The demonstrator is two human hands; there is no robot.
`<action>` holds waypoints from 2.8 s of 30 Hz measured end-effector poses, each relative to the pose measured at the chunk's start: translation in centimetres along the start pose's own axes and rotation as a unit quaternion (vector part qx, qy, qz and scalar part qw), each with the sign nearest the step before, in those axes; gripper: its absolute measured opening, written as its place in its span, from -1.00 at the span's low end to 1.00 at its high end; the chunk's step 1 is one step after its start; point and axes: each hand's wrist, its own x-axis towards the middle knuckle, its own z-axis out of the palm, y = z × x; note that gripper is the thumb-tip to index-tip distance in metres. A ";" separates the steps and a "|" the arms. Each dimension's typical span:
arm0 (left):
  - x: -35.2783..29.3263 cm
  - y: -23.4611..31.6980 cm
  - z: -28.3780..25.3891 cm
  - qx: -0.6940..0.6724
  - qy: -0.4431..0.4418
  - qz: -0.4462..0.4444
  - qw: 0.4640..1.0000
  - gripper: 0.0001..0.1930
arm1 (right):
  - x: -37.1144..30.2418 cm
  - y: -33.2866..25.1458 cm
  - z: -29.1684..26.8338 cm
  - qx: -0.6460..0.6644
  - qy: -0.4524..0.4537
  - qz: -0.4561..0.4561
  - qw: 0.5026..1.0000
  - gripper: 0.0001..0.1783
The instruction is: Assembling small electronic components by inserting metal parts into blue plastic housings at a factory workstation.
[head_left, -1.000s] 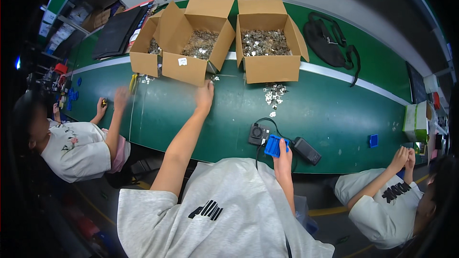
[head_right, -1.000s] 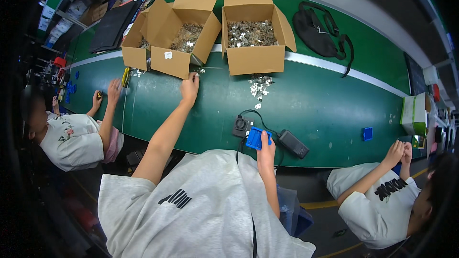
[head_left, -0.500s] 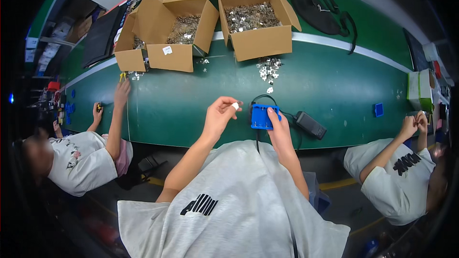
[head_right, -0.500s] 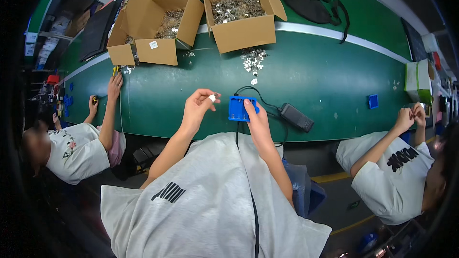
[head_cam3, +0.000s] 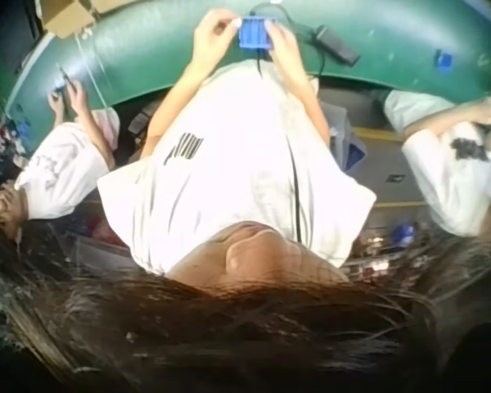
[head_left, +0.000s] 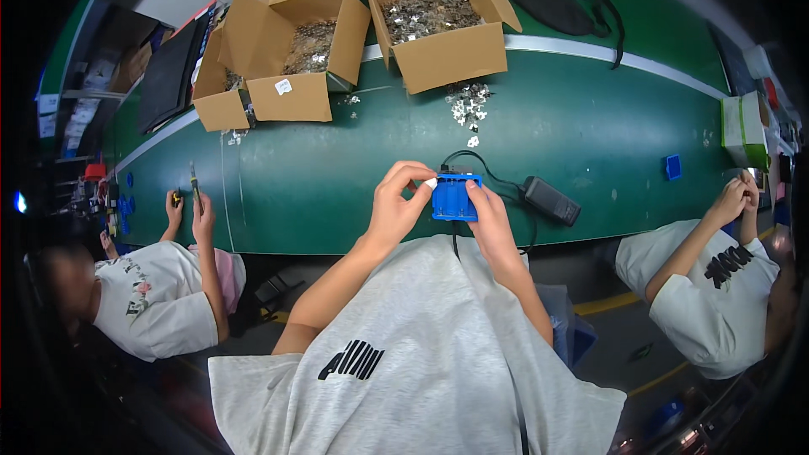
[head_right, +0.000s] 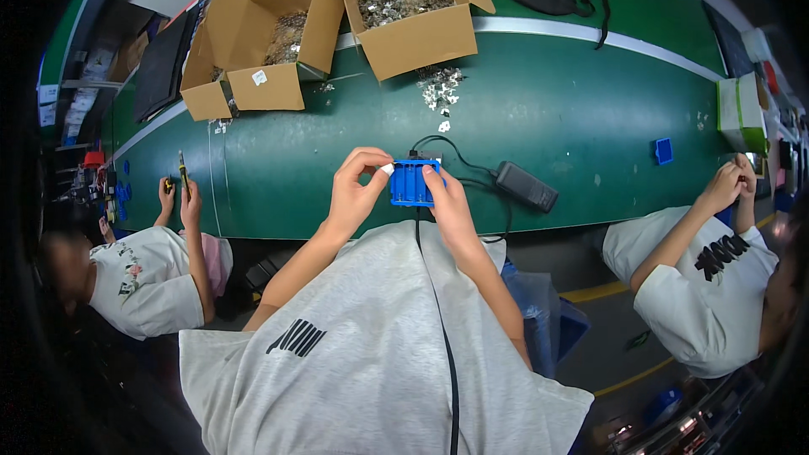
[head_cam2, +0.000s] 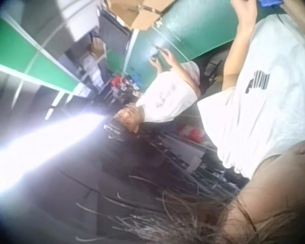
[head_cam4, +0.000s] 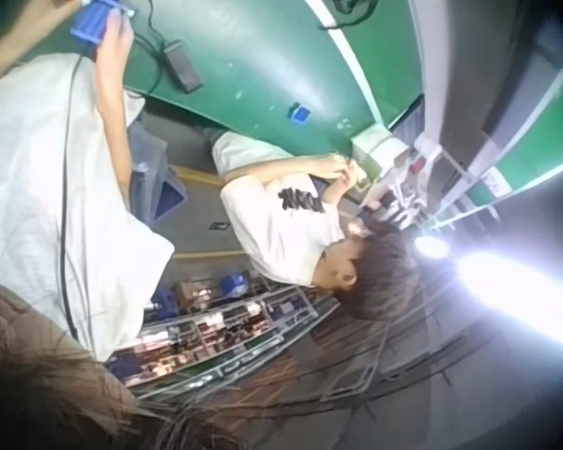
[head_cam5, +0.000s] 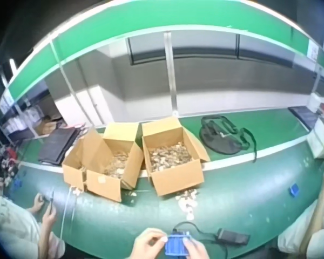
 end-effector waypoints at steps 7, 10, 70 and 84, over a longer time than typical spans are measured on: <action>0.1 0.3 -0.1 0.042 -0.040 -0.011 0.998 -0.86 | 0.3 0.8 -0.4 -0.010 -0.006 -0.025 1.000 -0.61; 0.0 1.2 -0.2 0.076 -0.078 -0.031 0.994 -0.81 | 0.5 1.3 -0.9 -0.007 -0.006 -0.017 1.000 -0.61; -0.8 4.4 -0.4 -0.250 -0.135 -0.002 0.959 -0.53 | -3.5 -0.1 1.7 -0.235 -0.010 -0.507 0.829 -0.67; -0.3 4.9 -0.8 -0.224 -0.169 0.102 0.954 -0.47 | -4.4 -0.8 1.8 -0.236 -0.058 -0.542 0.805 -0.56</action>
